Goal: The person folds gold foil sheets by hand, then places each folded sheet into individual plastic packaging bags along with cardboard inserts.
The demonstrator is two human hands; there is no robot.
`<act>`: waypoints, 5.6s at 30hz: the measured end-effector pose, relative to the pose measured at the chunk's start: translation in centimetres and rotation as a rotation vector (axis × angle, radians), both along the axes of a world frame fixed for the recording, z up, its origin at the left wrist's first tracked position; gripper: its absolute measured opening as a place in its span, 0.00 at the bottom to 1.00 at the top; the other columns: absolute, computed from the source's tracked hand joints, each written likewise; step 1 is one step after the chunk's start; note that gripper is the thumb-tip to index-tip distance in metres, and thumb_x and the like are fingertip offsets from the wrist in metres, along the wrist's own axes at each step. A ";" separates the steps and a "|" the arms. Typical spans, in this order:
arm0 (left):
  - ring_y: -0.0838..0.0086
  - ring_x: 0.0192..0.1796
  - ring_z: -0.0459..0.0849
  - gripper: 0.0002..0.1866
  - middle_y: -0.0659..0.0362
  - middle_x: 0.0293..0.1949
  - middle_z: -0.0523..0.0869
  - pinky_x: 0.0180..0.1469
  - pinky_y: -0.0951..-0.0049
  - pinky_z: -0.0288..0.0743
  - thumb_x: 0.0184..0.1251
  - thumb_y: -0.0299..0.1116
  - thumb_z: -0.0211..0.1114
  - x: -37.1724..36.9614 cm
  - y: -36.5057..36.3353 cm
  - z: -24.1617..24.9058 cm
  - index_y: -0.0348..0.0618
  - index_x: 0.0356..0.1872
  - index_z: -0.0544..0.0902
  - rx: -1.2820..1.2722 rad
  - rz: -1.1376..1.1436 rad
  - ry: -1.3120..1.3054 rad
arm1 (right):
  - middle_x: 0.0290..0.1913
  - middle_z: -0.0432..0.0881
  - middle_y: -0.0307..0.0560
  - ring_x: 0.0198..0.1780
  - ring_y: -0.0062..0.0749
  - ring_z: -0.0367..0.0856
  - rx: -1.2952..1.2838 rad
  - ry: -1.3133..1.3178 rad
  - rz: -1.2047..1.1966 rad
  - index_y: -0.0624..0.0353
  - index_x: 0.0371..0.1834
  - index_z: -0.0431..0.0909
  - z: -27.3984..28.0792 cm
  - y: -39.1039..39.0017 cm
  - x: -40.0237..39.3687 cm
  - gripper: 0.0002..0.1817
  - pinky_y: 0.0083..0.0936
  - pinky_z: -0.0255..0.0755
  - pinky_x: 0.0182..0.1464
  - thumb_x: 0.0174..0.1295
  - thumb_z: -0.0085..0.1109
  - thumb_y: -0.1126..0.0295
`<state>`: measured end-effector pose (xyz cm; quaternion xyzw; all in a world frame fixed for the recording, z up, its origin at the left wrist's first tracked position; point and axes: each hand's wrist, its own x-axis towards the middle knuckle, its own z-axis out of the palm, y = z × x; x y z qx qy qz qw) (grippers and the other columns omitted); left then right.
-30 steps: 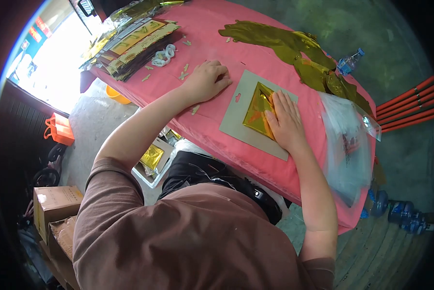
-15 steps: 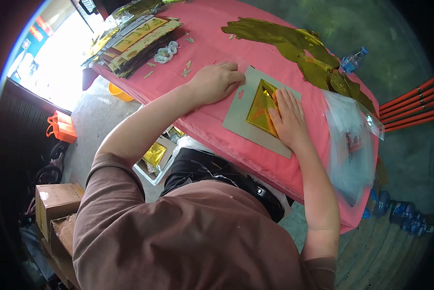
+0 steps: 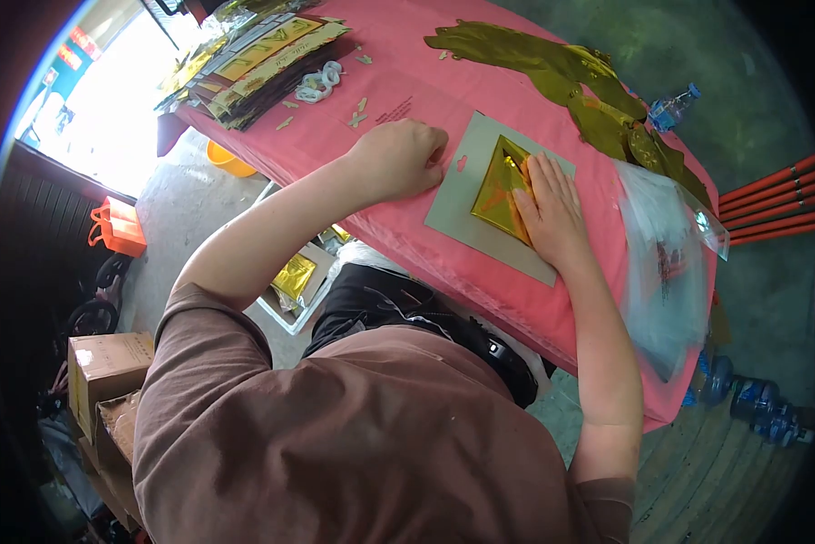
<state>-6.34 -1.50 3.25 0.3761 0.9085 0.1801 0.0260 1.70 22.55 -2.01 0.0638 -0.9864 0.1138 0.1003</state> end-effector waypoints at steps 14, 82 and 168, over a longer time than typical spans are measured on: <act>0.54 0.28 0.82 0.09 0.49 0.21 0.80 0.33 0.60 0.75 0.55 0.34 0.58 2.0 1.7 0.2 0.36 0.27 0.77 0.071 0.046 -0.035 | 0.70 0.57 0.56 0.72 0.44 0.50 0.015 -0.002 -0.012 0.63 0.67 0.57 0.1 -0.1 0.0 0.30 0.38 0.41 0.72 0.67 0.42 0.56; 0.66 0.32 0.86 0.08 0.56 0.29 0.84 0.31 0.72 0.79 0.52 0.27 0.61 2.2 7.0 -0.8 0.38 0.35 0.77 -0.198 0.026 0.246 | 0.75 0.37 0.56 0.76 0.37 0.31 -0.088 -0.397 0.091 0.54 0.74 0.41 3.5 5.0 2.6 0.60 0.40 0.21 0.72 0.39 0.70 0.51; 0.57 0.58 0.71 0.20 0.50 0.52 0.75 0.61 0.61 0.65 0.57 0.36 0.63 -0.5 1.7 -2.2 0.37 0.48 0.77 0.165 -0.338 0.139 | 0.44 0.74 0.46 0.48 0.40 0.73 -0.118 0.247 0.350 0.56 0.40 0.82 2.4 -1.0 1.6 0.12 0.42 0.59 0.63 0.51 0.63 0.68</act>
